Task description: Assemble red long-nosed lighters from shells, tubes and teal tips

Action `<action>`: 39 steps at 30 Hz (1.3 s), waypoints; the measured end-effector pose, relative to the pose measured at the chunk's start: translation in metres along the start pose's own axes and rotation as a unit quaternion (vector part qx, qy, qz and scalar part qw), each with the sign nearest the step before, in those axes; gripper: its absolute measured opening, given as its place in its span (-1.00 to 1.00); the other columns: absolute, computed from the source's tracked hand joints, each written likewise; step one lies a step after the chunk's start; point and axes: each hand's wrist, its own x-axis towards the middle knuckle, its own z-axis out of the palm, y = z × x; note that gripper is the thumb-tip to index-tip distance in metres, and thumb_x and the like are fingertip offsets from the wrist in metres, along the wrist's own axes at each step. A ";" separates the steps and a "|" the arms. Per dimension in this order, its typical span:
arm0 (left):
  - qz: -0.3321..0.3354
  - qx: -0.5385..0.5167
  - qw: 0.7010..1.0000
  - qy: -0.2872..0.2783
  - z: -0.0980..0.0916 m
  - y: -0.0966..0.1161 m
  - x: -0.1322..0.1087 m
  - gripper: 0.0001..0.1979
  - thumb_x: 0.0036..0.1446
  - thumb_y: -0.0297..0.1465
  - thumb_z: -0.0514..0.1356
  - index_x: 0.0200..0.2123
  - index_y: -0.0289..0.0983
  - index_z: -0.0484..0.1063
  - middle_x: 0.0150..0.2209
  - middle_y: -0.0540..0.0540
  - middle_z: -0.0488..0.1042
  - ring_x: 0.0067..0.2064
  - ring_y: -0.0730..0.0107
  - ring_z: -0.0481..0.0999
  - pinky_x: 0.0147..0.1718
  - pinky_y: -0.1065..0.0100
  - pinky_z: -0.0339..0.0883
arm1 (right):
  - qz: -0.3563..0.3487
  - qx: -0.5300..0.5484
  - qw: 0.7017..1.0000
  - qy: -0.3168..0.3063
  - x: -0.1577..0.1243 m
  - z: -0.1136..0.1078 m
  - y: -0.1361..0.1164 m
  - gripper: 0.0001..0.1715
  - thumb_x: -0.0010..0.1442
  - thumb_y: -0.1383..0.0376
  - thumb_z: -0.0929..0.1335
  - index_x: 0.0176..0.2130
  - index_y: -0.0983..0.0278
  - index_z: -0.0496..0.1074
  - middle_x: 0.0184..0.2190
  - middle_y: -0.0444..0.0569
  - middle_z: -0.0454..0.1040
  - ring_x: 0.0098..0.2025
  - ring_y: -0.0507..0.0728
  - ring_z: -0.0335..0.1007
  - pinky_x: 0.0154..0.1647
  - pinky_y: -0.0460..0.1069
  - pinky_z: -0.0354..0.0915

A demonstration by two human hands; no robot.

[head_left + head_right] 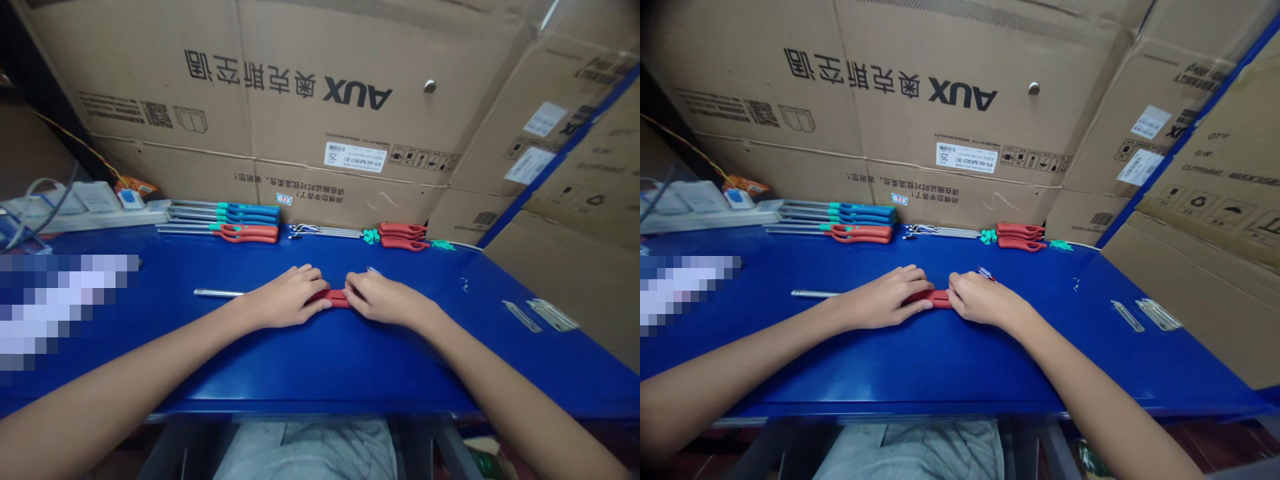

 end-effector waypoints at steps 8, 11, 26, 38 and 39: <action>-0.002 0.002 1.000 -0.005 0.000 0.001 0.001 -0.61 0.33 -0.17 -0.06 -0.16 -0.30 0.44 -0.22 -0.15 0.39 -0.17 0.23 0.36 -0.15 0.22 0.21 | 0.011 -0.048 0.999 -0.016 0.006 0.004 -0.003 -0.69 0.35 0.28 0.08 -0.23 0.32 0.31 -0.32 0.12 0.54 -0.34 0.19 0.48 -0.35 -0.02 0.13; -0.002 0.005 1.000 -0.005 0.000 0.001 0.000 -0.62 0.33 -0.18 -0.06 -0.16 -0.31 0.44 -0.22 -0.15 0.39 -0.17 0.23 0.36 -0.15 0.22 0.21 | 0.014 -0.057 0.998 -0.018 0.007 0.006 -0.002 -0.69 0.35 0.28 0.08 -0.22 0.32 0.31 -0.33 0.12 0.55 -0.33 0.21 0.50 -0.30 -0.01 0.16; 0.010 0.008 1.000 0.007 0.003 0.001 0.001 -0.60 0.34 -0.17 -0.09 -0.16 -0.30 0.43 -0.21 -0.15 0.40 -0.17 0.23 0.35 -0.13 0.21 0.22 | 0.019 -0.103 0.994 -0.008 0.008 0.007 -0.005 -0.63 0.36 0.27 0.11 -0.24 0.33 0.42 -0.34 0.13 0.56 -0.31 0.22 0.51 -0.28 0.00 0.18; -0.004 -0.020 1.000 -0.003 0.000 0.002 0.000 -0.62 0.33 -0.17 -0.05 -0.07 -0.27 0.42 -0.17 -0.14 0.41 -0.13 0.23 0.37 -0.07 0.19 0.21 | 0.174 -0.061 0.982 0.043 0.001 -0.012 0.040 -0.59 0.24 0.00 0.25 -0.22 0.28 0.41 -0.23 0.11 0.53 -0.23 0.23 0.46 -0.38 -0.03 0.13; -0.006 -0.022 1.000 -0.003 -0.001 0.002 0.000 -0.63 0.33 -0.17 -0.05 -0.08 -0.27 0.42 -0.17 -0.14 0.41 -0.13 0.23 0.37 -0.07 0.19 0.21 | 0.187 -0.049 0.981 0.017 0.001 -0.012 0.046 -0.59 0.21 -0.01 0.29 -0.22 0.29 0.40 -0.23 0.12 0.52 -0.23 0.24 0.45 -0.39 -0.03 0.13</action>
